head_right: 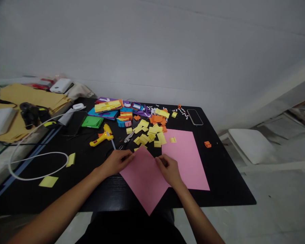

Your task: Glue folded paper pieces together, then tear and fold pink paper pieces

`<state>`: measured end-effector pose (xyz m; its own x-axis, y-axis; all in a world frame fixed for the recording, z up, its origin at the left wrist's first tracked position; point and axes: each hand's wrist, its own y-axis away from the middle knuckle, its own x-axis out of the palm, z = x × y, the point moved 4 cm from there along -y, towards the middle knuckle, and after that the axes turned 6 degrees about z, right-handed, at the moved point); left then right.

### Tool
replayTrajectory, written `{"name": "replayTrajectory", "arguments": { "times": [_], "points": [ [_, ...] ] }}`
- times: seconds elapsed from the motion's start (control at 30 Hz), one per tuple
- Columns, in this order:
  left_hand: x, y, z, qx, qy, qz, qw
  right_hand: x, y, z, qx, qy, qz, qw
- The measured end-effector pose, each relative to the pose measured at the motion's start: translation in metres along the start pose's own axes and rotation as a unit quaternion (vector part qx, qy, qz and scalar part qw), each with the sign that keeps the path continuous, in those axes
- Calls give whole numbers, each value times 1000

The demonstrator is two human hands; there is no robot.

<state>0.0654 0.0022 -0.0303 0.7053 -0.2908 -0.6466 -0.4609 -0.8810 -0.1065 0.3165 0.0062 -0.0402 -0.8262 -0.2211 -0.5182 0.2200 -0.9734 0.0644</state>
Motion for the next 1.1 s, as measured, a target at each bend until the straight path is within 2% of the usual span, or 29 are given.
{"name": "replayTrajectory", "arguments": {
  "times": [0.23, 0.43, 0.5, 0.67, 0.87, 1.1],
  "points": [
    [-4, -1, 1, -45, 89, -22, 995, -6, 6, 8, 30, -57, 73, 995],
    [-5, -2, 1, -72, 131, -24, 988, -11, 13, 12, 36, -82, 65, 994],
    [-5, -2, -1, -65, 130, -10, 989, -7, 13, 13, 38, -79, 81, 993],
    [-1, 0, -7, -53, 154, 73, 984, 4, 10, 31, 10, -58, 121, 991],
    [-1, 0, -8, -74, 162, 68, 982, 21, 1, 55, -38, 11, 238, 970],
    [-4, 3, -18, -56, 104, 108, 987, 29, -12, 64, -69, -2, 224, 972]
  ]
}}
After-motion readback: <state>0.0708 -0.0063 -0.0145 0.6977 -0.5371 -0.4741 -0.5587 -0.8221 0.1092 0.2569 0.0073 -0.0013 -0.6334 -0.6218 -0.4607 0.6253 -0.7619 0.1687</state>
